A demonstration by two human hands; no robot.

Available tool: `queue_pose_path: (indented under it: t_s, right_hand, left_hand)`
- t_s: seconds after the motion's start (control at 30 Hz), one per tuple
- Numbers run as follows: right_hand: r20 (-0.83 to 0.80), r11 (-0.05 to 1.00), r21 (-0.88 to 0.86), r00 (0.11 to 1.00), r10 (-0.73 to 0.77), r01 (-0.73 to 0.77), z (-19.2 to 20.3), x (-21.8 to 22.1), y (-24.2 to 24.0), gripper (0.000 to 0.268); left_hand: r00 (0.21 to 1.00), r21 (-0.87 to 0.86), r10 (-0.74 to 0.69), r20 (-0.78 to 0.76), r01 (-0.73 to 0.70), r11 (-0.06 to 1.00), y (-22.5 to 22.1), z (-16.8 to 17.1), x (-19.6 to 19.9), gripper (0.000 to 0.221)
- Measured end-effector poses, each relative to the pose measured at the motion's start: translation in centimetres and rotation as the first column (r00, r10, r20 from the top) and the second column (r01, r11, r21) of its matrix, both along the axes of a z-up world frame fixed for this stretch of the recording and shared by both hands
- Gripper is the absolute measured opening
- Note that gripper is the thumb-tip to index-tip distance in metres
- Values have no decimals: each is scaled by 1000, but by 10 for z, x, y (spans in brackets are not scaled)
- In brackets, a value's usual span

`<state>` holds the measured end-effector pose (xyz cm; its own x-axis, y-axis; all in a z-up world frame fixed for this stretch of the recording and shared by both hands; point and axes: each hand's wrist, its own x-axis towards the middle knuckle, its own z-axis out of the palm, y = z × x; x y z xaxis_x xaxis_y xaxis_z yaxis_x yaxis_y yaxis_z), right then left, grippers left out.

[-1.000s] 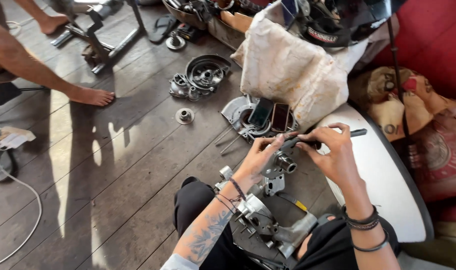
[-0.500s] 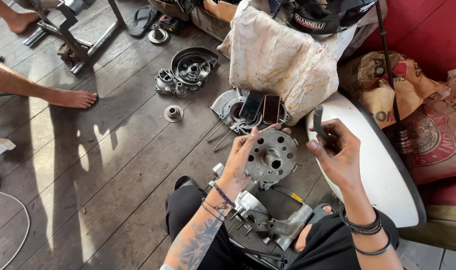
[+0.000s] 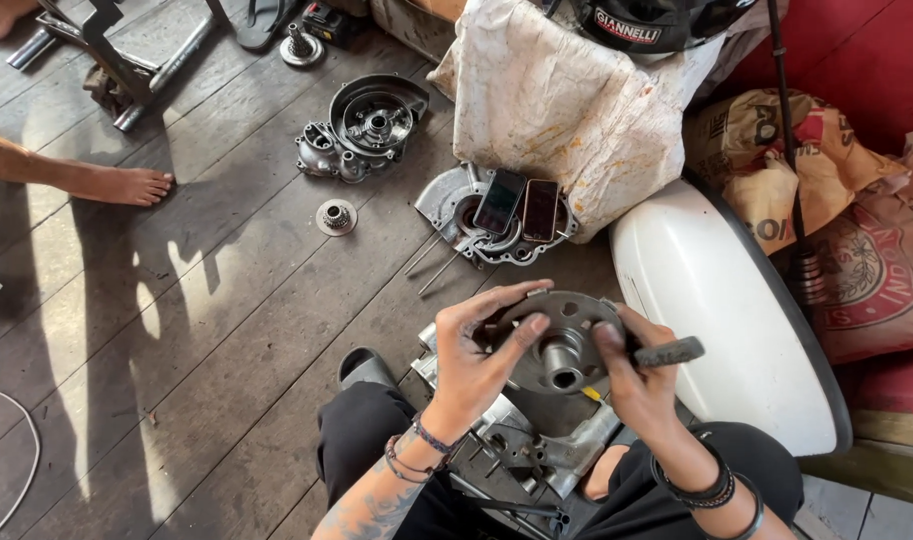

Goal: Filing and cleaning the interior of a metal motorcycle hub component to remove debris or burrs.

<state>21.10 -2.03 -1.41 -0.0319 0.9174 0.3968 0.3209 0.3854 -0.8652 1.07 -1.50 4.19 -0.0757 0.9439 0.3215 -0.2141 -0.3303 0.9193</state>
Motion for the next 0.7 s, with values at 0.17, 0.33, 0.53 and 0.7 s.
queue_pose_path:
  t_s: [0.17, 0.33, 0.53, 0.7]
  right_hand:
    - [-9, 998, -62, 1000, 29, -30, 24, -5, 2, 41]
    - [76, 983, -170, 994, 82, -68, 7, 7, -12, 42]
    - [50, 982, -178, 996, 81, -71, 13, 5, -16, 46]
    - [28, 987, -161, 999, 18, -14, 17, 11, -15, 48]
  left_hand:
    - [983, 112, 108, -147, -92, 989, 2, -3, 0, 27]
    - [865, 100, 81, -495, -37, 994, -11, 0, -11, 28]
    - [886, 100, 1, -463, 51, 994, -12, 8, -17, 23]
    - [918, 130, -33, -395, 91, 987, -11, 7, -16, 27]
